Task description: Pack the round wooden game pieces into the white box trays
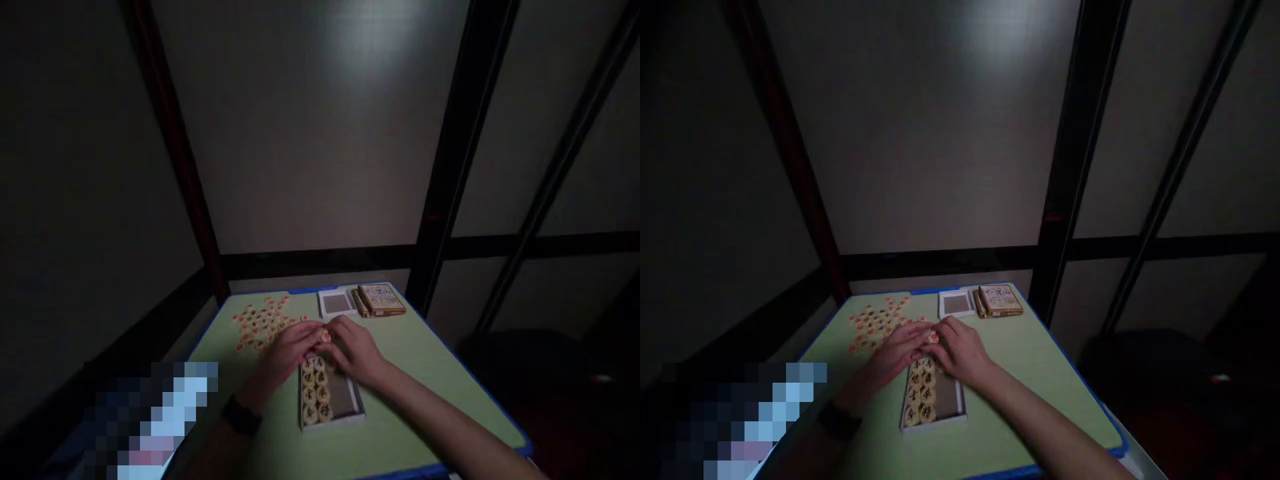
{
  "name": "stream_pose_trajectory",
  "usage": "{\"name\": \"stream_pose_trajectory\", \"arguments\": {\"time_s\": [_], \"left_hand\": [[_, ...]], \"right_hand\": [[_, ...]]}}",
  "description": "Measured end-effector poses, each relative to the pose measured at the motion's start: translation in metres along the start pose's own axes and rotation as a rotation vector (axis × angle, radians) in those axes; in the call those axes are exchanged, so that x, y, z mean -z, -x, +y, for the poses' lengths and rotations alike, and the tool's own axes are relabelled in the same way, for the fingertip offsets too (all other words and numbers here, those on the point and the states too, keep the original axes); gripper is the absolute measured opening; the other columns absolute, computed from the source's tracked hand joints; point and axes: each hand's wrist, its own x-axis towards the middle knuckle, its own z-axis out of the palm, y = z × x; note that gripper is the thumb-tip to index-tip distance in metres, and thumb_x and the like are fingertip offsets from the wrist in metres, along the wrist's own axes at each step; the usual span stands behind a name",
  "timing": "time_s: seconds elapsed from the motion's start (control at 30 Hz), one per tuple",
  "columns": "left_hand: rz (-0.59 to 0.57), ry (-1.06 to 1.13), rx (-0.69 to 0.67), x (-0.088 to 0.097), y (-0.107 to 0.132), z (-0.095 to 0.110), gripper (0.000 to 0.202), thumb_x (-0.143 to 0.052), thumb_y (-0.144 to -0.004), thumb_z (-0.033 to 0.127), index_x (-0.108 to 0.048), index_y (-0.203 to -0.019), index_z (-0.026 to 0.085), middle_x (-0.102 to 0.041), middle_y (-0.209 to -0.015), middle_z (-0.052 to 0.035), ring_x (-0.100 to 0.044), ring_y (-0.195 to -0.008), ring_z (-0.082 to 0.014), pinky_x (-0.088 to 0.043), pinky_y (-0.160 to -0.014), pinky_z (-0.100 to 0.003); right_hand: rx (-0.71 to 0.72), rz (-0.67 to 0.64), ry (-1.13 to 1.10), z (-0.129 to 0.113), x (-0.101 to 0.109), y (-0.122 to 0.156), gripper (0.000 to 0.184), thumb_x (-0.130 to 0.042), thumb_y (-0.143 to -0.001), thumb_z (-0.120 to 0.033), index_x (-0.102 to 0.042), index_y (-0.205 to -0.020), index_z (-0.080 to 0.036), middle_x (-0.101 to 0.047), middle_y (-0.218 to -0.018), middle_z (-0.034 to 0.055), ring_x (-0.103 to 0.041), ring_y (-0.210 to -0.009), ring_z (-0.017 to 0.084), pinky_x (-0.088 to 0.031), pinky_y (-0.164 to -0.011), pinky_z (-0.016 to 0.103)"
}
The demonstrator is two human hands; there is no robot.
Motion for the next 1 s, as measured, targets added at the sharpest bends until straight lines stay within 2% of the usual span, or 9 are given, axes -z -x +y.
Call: {"name": "stream_pose_trajectory", "arguments": {"time_s": [0.1, 0.2, 0.37, 0.53, 0.63, 0.73, 0.8, 0.87, 1.0], "left_hand": [[0.007, -0.039, 0.017, 0.001, 0.002, 0.001, 0.049, -0.090, -0.063, 0.041, -0.072, -0.100, 0.014, -0.071, -0.094, -0.0071, -0.064, -0.082, -0.0150, -0.046, -0.072, -0.024], [0.021, -0.050, 0.021, 0.001, 0.002, 0.002, 0.052, -0.090, -0.062, 0.043, -0.071, -0.102, 0.016, -0.069, -0.091, -0.0056, -0.062, -0.077, -0.0130, -0.044, -0.068, -0.023], [-0.001, -0.101, 0.000, 0.000, 0.002, 0.004, 0.053, -0.089, -0.063, 0.044, -0.069, -0.103, 0.016, -0.063, -0.078, -0.0004, -0.051, -0.062, -0.0064, -0.032, -0.055, -0.019], [-0.021, -0.134, -0.030, -0.002, 0.003, 0.007, 0.051, -0.085, -0.066, 0.044, -0.067, -0.104, 0.015, -0.060, -0.074, 0.0007, -0.044, -0.058, -0.0062, -0.025, -0.051, -0.020], [0.029, -0.150, -0.071, -0.002, 0.003, 0.011, 0.048, -0.081, -0.067, 0.045, -0.069, -0.102, 0.015, -0.060, -0.072, 0.0003, -0.045, -0.059, -0.0077, -0.026, -0.052, -0.021], [0.122, -0.160, -0.117, -0.002, 0.002, 0.014, 0.039, -0.076, -0.068, 0.041, -0.070, -0.096, 0.015, -0.066, -0.083, -0.0041, -0.044, -0.059, -0.0076, -0.026, -0.051, -0.022], [0.188, -0.176, -0.136, -0.001, 0.001, 0.014, 0.035, -0.073, -0.067, 0.039, -0.069, -0.093, 0.015, -0.067, -0.086, -0.0053, -0.043, -0.058, -0.0074, -0.024, -0.050, -0.022], [0.242, -0.202, -0.137, 0.001, -0.001, 0.013, 0.034, -0.072, -0.066, 0.038, -0.069, -0.091, 0.015, -0.066, -0.083, -0.0042, -0.042, -0.057, -0.0074, -0.023, -0.049, -0.021], [0.257, -0.237, -0.137, 0.002, -0.002, 0.011, 0.034, -0.071, -0.066, 0.039, -0.069, -0.090, 0.016, -0.064, -0.078, -0.0019, -0.040, -0.055, -0.0068, -0.021, -0.049, -0.021]], "right_hand": [[-0.004, -0.001, -0.016, -0.001, 0.000, 0.001, 0.030, -0.049, -0.100, -0.044, -0.061, -0.107, -0.017, -0.066, -0.094, 0.0103, -0.063, -0.085, 0.021, -0.054, -0.074, 0.032], [0.022, 0.032, -0.034, -0.003, 0.000, 0.000, 0.031, -0.051, -0.099, -0.041, -0.060, -0.115, -0.017, -0.068, -0.100, 0.0121, -0.064, -0.090, 0.023, -0.055, -0.077, 0.034], [0.113, 0.109, -0.074, -0.007, -0.001, -0.001, 0.026, -0.052, -0.099, -0.030, -0.058, -0.121, -0.019, -0.071, -0.105, 0.0109, -0.066, -0.093, 0.022, -0.055, -0.082, 0.035], [0.055, 0.082, -0.079, -0.007, 0.003, -0.003, 0.026, -0.054, -0.097, -0.029, -0.060, -0.120, -0.018, -0.072, -0.099, 0.0102, -0.065, -0.087, 0.022, -0.054, -0.079, 0.035], [-0.078, -0.032, -0.113, -0.004, 0.016, -0.008, 0.027, -0.056, -0.096, -0.028, -0.063, -0.119, -0.017, -0.072, -0.100, 0.0105, -0.065, -0.089, 0.021, -0.052, -0.081, 0.033], [-0.189, -0.271, -0.134, -0.002, 0.037, -0.014, 0.017, -0.062, -0.090, -0.022, -0.069, -0.104, -0.016, -0.072, -0.094, 0.0084, -0.065, -0.083, 0.019, -0.049, -0.076, 0.028], [-0.195, -0.472, -0.116, -0.005, 0.048, -0.017, 0.010, -0.066, -0.084, -0.016, -0.071, -0.093, -0.015, -0.071, -0.086, 0.0060, -0.064, -0.077, 0.018, -0.046, -0.071, 0.026], [-0.155, -0.628, -0.100, -0.011, 0.055, -0.016, 0.012, -0.066, -0.080, -0.011, -0.071, -0.089, -0.016, -0.070, -0.084, 0.0048, -0.063, -0.078, 0.017, -0.043, -0.070, 0.025], [-0.089, -0.784, 0.013, -0.027, 0.050, -0.011, 0.015, -0.063, -0.080, -0.012, -0.070, -0.093, -0.015, -0.068, -0.094, 0.0072, -0.062, -0.078, 0.017, -0.041, -0.067, 0.024]]}}
